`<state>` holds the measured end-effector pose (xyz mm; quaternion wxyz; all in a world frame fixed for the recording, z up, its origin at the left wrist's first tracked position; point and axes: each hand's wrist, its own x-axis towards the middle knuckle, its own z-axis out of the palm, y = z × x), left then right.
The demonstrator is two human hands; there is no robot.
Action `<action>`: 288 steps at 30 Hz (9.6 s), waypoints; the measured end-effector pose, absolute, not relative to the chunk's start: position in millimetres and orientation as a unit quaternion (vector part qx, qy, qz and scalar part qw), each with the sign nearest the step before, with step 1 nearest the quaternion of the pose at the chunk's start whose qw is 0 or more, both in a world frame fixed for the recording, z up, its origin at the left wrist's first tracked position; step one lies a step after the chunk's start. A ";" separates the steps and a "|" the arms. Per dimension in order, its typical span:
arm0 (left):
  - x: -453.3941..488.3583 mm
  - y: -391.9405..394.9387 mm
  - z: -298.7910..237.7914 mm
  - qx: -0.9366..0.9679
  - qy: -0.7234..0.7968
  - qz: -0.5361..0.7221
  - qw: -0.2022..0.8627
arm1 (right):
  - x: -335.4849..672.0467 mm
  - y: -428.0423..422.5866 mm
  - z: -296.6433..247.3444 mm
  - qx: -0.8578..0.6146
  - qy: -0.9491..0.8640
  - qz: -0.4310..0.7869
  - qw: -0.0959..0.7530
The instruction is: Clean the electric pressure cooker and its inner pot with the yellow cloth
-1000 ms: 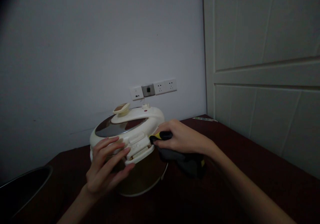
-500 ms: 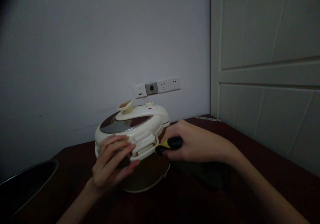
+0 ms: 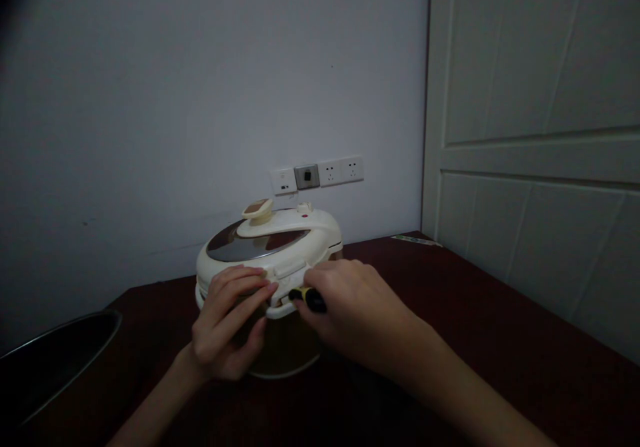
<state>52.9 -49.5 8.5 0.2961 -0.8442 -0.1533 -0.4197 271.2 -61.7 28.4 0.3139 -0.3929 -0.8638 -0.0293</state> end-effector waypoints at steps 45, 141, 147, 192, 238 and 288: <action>52.3 -40.2 4.5 -0.828 -0.139 -0.418 0.345 | 270.3 -66.2 -22.6 -0.248 -0.801 -0.257 0.481; 14.9 -42.6 33.3 -0.794 -0.239 -0.548 0.110 | 218.5 -69.7 -35.1 -0.173 -0.788 -0.336 0.486; 12.3 -23.0 18.9 -0.714 -0.268 -0.645 0.042 | 188.7 -75.8 -18.0 -0.255 -0.785 -0.360 0.435; -82.2 56.5 -7.4 -0.431 -0.473 -0.758 -0.126 | 159.4 11.8 87.0 -0.151 -0.930 -0.064 0.328; -32.5 30.6 -4.8 -0.560 -0.481 -0.654 -0.163 | 250.6 7.1 74.3 -0.157 -0.945 0.006 0.288; -73.0 50.6 7.8 -0.384 -0.405 -0.763 -0.327 | 86.3 -35.3 51.2 -0.215 -0.892 -0.350 0.189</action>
